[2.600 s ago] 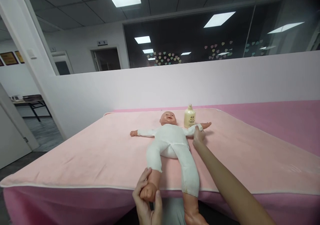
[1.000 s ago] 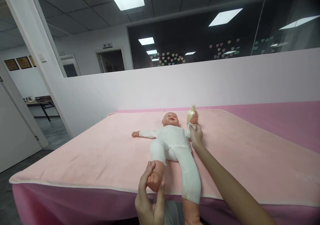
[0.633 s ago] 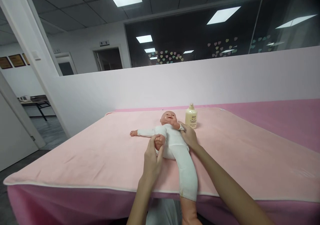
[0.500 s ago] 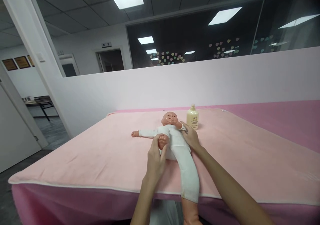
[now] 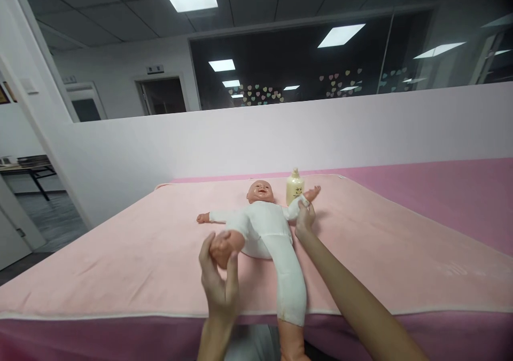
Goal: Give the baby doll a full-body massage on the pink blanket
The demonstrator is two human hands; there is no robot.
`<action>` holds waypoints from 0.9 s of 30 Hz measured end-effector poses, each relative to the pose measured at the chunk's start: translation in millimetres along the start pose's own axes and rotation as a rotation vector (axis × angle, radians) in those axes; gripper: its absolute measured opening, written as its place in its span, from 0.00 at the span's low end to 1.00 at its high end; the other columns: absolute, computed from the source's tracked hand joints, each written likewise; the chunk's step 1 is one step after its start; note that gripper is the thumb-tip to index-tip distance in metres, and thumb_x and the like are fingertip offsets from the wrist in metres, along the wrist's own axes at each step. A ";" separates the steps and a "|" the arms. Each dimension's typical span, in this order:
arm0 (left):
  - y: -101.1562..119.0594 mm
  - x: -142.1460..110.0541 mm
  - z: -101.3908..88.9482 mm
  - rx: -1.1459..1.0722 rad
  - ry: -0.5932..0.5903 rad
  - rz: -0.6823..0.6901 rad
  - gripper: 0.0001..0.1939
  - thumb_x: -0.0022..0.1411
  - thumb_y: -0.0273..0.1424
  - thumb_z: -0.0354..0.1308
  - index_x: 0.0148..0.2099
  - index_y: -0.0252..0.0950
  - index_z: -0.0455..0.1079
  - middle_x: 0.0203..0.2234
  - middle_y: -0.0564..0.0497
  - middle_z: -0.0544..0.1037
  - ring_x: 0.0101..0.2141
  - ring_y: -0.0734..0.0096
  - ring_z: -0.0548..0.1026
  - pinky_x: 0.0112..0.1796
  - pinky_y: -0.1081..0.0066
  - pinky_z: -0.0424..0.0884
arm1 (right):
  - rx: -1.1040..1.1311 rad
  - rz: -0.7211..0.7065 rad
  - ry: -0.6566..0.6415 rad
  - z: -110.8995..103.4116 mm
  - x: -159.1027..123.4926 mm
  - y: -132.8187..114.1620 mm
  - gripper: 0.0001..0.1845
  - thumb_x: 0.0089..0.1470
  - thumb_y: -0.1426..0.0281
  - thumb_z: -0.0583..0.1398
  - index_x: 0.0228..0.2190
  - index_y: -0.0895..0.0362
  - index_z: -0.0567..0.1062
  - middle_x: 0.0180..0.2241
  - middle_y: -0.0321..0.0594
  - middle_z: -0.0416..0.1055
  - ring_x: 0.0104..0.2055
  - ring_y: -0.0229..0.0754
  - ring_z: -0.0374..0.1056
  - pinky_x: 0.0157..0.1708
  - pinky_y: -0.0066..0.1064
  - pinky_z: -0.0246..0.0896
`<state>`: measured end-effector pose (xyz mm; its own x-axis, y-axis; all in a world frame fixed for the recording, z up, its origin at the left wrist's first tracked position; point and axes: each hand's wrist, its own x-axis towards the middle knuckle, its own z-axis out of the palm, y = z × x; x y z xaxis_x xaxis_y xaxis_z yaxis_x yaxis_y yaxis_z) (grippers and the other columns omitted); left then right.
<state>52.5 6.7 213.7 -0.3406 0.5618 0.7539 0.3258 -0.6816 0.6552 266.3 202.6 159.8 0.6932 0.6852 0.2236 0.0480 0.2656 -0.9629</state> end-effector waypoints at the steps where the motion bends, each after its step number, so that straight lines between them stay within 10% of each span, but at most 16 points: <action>1: -10.7 14.7 3.4 0.039 -0.082 -0.032 0.24 0.63 0.38 0.52 0.59 0.38 0.55 0.48 0.43 0.71 0.52 0.61 0.68 0.53 0.58 0.63 | -0.008 -0.050 -0.056 0.2 -2.6 -5.8 0.30 0.50 0.58 0.50 0.51 0.60 0.67 0.44 0.47 0.72 0.42 0.47 0.69 0.36 0.34 0.65; 7: -50.0 56.9 12.4 0.075 -0.413 -0.168 0.30 0.64 0.40 0.48 0.65 0.38 0.44 0.51 0.40 0.69 0.53 0.62 0.68 0.52 0.59 0.63 | -0.343 -0.463 -0.512 0.5 -23.8 -29.2 0.25 0.44 0.69 0.57 0.47 0.49 0.74 0.41 0.37 0.75 0.44 0.46 0.67 0.47 0.37 0.59; 15: -50.4 34.5 15.7 0.065 -0.425 -0.205 0.34 0.65 0.40 0.47 0.67 0.39 0.37 0.56 0.40 0.64 0.56 0.62 0.64 0.54 0.58 0.60 | -0.451 -0.524 -0.536 -1.4 -23.6 -29.7 0.26 0.47 0.68 0.56 0.50 0.49 0.71 0.45 0.37 0.73 0.46 0.46 0.67 0.47 0.38 0.60; 21: -50.1 36.0 15.2 0.039 -0.426 -0.201 0.33 0.65 0.40 0.47 0.67 0.40 0.38 0.57 0.40 0.62 0.58 0.62 0.62 0.56 0.58 0.58 | -0.129 -0.265 -0.508 1.7 -27.5 -34.6 0.22 0.42 0.66 0.59 0.43 0.52 0.75 0.40 0.38 0.75 0.42 0.46 0.69 0.43 0.35 0.63; 27: -16.0 -13.4 -11.3 0.042 -0.261 -0.043 0.28 0.64 0.34 0.50 0.64 0.42 0.48 0.54 0.43 0.66 0.56 0.61 0.64 0.54 0.58 0.63 | 0.214 0.077 -0.081 5.6 -14.1 -29.4 0.25 0.45 0.62 0.54 0.45 0.60 0.70 0.39 0.45 0.74 0.38 0.45 0.70 0.34 0.33 0.66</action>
<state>41.9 4.7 192.5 -0.1182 0.6954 0.7088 0.3545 -0.6373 0.6843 251.1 188.9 185.8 0.6283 0.7590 0.1706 -0.1619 0.3421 -0.9256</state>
